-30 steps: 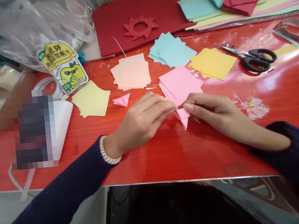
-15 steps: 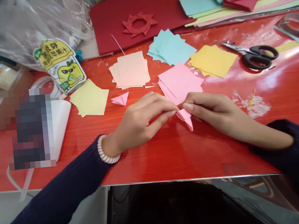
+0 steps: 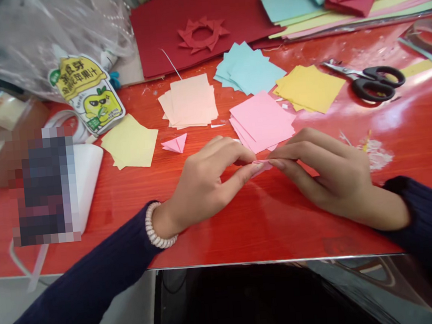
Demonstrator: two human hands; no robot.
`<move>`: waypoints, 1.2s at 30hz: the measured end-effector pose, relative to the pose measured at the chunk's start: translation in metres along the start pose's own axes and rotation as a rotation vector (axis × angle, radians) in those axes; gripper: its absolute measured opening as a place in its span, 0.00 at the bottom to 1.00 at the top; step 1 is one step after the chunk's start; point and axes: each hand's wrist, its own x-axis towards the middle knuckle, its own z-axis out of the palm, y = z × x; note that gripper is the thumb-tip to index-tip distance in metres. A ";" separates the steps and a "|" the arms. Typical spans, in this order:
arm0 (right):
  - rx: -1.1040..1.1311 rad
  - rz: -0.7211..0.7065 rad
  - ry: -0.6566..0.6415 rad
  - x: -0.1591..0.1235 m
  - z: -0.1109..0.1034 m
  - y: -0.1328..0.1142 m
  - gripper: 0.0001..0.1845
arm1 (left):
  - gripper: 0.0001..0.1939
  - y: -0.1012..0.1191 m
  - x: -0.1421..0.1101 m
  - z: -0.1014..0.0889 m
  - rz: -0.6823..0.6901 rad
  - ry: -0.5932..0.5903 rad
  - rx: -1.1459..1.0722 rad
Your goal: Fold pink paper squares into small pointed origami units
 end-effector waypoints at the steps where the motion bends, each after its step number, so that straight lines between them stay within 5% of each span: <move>1: -0.002 -0.019 -0.008 0.000 0.000 0.000 0.07 | 0.05 0.000 0.000 0.000 0.014 -0.002 -0.008; 5: 0.020 -0.071 -0.041 0.001 -0.002 0.000 0.08 | 0.04 -0.002 0.001 -0.002 0.059 -0.042 -0.047; 11: 0.130 0.096 -0.041 0.004 -0.002 0.004 0.06 | 0.08 -0.008 0.004 -0.007 0.033 -0.073 -0.015; 20: 0.293 0.207 -0.129 0.008 -0.003 0.006 0.10 | 0.05 -0.015 0.003 -0.006 0.266 -0.059 0.102; 32: 0.359 0.218 -0.221 0.011 -0.002 0.006 0.12 | 0.09 -0.014 0.001 -0.008 0.265 -0.095 0.042; 36: 0.354 0.226 -0.224 0.009 -0.002 0.007 0.12 | 0.10 -0.015 0.002 -0.007 0.141 -0.152 0.003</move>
